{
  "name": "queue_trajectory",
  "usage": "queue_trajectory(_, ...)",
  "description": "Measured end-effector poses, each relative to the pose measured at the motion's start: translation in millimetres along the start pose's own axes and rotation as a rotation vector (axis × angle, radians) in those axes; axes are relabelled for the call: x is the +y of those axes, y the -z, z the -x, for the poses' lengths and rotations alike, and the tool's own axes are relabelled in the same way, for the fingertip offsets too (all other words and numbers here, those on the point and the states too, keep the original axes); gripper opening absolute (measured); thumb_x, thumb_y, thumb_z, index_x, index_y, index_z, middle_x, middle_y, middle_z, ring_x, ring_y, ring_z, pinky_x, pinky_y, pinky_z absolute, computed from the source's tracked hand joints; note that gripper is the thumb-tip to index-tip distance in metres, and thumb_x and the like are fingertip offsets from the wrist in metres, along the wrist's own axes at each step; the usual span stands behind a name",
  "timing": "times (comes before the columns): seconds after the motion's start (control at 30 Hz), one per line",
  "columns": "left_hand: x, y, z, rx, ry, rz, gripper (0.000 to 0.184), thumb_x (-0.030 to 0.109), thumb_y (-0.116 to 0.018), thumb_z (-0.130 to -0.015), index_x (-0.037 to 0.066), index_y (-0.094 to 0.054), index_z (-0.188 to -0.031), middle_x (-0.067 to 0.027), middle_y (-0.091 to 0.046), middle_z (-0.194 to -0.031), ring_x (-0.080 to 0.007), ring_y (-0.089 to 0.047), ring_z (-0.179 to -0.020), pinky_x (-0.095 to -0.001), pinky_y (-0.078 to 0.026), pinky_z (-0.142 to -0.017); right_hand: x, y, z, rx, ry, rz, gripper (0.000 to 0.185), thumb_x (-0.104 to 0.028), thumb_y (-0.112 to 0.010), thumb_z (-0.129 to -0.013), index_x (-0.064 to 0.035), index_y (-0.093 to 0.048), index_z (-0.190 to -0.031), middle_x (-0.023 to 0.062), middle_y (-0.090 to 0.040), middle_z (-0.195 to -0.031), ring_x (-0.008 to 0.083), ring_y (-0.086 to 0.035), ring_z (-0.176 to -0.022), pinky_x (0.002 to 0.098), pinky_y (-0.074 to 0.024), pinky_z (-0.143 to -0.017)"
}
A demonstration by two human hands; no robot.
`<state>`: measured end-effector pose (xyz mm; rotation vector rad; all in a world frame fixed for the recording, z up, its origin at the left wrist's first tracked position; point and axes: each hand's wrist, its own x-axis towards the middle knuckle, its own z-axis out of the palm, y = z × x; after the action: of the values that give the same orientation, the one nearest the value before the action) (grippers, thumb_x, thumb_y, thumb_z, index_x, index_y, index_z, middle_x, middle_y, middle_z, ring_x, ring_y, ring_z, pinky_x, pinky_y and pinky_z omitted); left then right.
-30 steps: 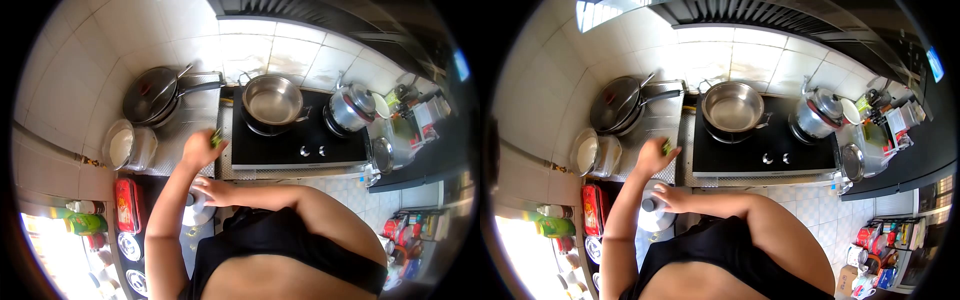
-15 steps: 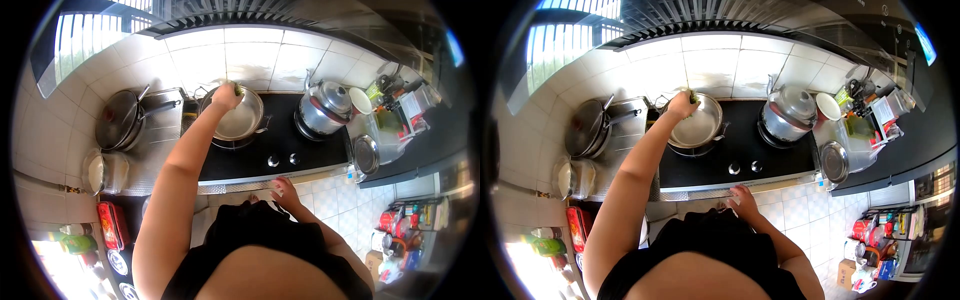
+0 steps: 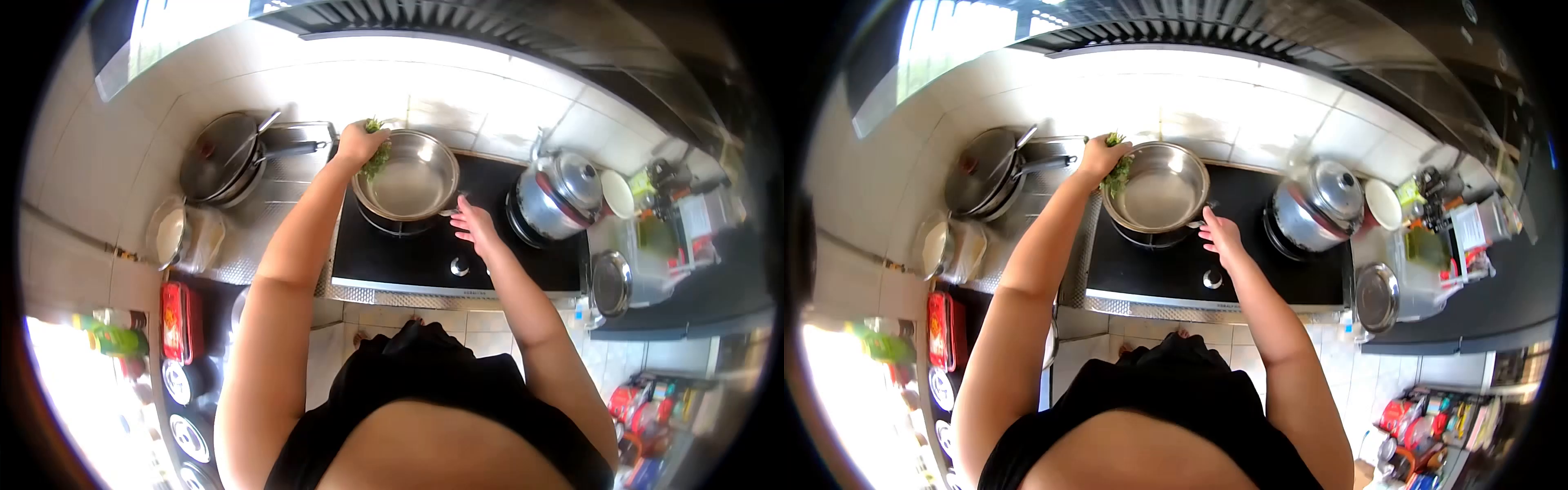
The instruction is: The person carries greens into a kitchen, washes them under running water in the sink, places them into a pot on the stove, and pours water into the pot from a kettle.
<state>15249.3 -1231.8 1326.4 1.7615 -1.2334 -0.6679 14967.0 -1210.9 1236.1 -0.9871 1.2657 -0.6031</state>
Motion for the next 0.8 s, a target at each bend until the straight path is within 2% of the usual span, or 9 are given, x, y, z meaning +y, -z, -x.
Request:
queue_trajectory(0.1, -11.8, 32.1, 33.5, 0.082, 0.227, 0.331, 0.027, 0.021, -0.065, -0.073, -0.004, -0.059, -0.083, -0.0089, -0.060, -0.073, -0.0156, -0.056, -0.061, -0.0304, -0.045, -0.055, -4.4, -12.8, -38.4, -0.083, -0.148, -0.082, 0.046, -0.040, -0.058, -0.079, -0.0009, -0.051, -0.103, 0.0111, -0.058, -0.095, 0.0207, -0.060, -0.080, 0.0344, -0.0488, -0.066)
queue_trajectory(0.17, -9.1, 55.9, 71.4, 0.135, 0.312, 0.581, 0.026, 0.022, -0.068, -0.073, 0.000, -0.057, -0.081, -0.0040, -0.054, -0.068, -0.0140, -0.051, -0.054, -0.0298, -0.043, -0.048, -9.6, -19.6, -38.5, -0.029, -0.029, -0.018, 0.020, -0.010, -0.046, -0.078, 0.0017, -0.053, -0.093, 0.0136, -0.060, -0.084, 0.0215, -0.063, -0.066, 0.0304, -0.0517, -0.056)
queue_trajectory(0.23, -25.2, 78.9, 101.2, 0.210, 0.438, 0.625, 0.025, 0.024, -0.069, -0.073, 0.004, -0.055, -0.077, -0.0009, -0.049, -0.063, -0.0119, -0.048, -0.051, -0.0293, -0.041, -0.045, -8.6, -19.4, -37.6, -0.066, 0.028, 0.032, 0.020, -0.003, -0.040, -0.076, 0.0031, -0.054, -0.089, 0.0142, -0.060, -0.081, 0.0212, -0.063, -0.067, 0.0305, -0.0519, -0.058)
queue_trajectory(0.3, -38.0, 97.6, 134.1, 0.295, 0.428, 0.763, 0.025, 0.025, -0.071, -0.072, 0.007, -0.053, -0.074, 0.0005, -0.049, -0.062, -0.0105, -0.047, -0.048, -0.0278, -0.039, -0.040, -9.6, -21.6, -25.4, -0.067, 0.022, 0.021, 0.023, 0.000, -0.039, -0.077, 0.0058, -0.051, -0.096, 0.0176, -0.060, -0.087, 0.0259, -0.063, -0.075, 0.0339, -0.0532, -0.066)
queue_trajectory(0.33, -43.9, 107.3, 149.5, 0.348, 0.419, 0.766, 0.025, 0.024, -0.071, -0.072, 0.007, -0.052, -0.074, 0.0006, -0.049, -0.062, -0.0103, -0.047, -0.047, -0.0271, -0.039, -0.040, -12.8, -24.8, -13.1, -0.075, 0.074, 0.057, 0.023, 0.000, -0.038, -0.077, 0.0056, -0.053, -0.092, 0.0173, -0.060, -0.086, 0.0254, -0.063, -0.076, 0.0343, -0.0528, -0.067)
queue_trajectory(0.37, -41.9, 116.4, 166.1, 0.396, 0.409, 0.767, 0.025, 0.023, -0.071, -0.072, 0.007, -0.052, -0.074, 0.0006, -0.049, -0.061, -0.0101, -0.047, -0.047, -0.0263, -0.039, -0.039, -8.8, -25.9, -9.1, -0.139, 0.139, 0.087, 0.025, 0.001, -0.035, -0.077, 0.0017, -0.058, -0.085, 0.0103, -0.062, -0.078, 0.0191, -0.062, -0.071, 0.0308, -0.0500, -0.065)
queue_trajectory(0.47, -51.5, 144.0, 215.0, 0.453, 0.362, 0.669, 0.021, 0.021, -0.069, -0.073, 0.009, -0.052, -0.072, 0.0026, -0.048, -0.061, -0.0082, -0.045, -0.047, -0.0250, -0.037, -0.042, -11.1, -41.4, 31.8, -0.246, 0.257, 0.172, 0.031, 0.002, -0.032, -0.077, 0.0009, -0.060, -0.090, 0.0100, -0.063, -0.083, 0.0189, -0.061, -0.077, 0.0301, -0.0487, -0.069)
queue_trajectory(0.63, -73.9, 192.9, 310.5, 0.657, 0.386, 0.471, 0.017, 0.018, -0.067, -0.072, 0.007, -0.055, -0.069, 0.0015, -0.051, -0.061, -0.0081, -0.046, -0.052, -0.0253, -0.038, -0.048, -8.9, -91.9, 119.4, -0.639, 0.117, 0.187, 0.030, -0.001, -0.035, -0.073, 0.0030, -0.058, -0.092, 0.0134, -0.062, -0.086, 0.0211, -0.062, -0.077, 0.0330, -0.0496, -0.070)
queue_trajectory(0.8, -75.2, 243.3, 472.8, 0.864, 0.415, -0.003, 0.025, 0.022, -0.069, -0.069, 0.001, -0.058, -0.079, -0.0056, -0.058, -0.066, -0.0129, -0.055, -0.060, -0.0283, -0.045, -0.057, 40.6, -160.5, 226.2, -0.909, 0.006, 0.263, 0.029, -0.002, -0.036, -0.075, 0.0066, -0.055, -0.095, 0.0140, -0.060, -0.086, 0.0228, -0.061, -0.079, 0.0328, -0.0514, -0.066)
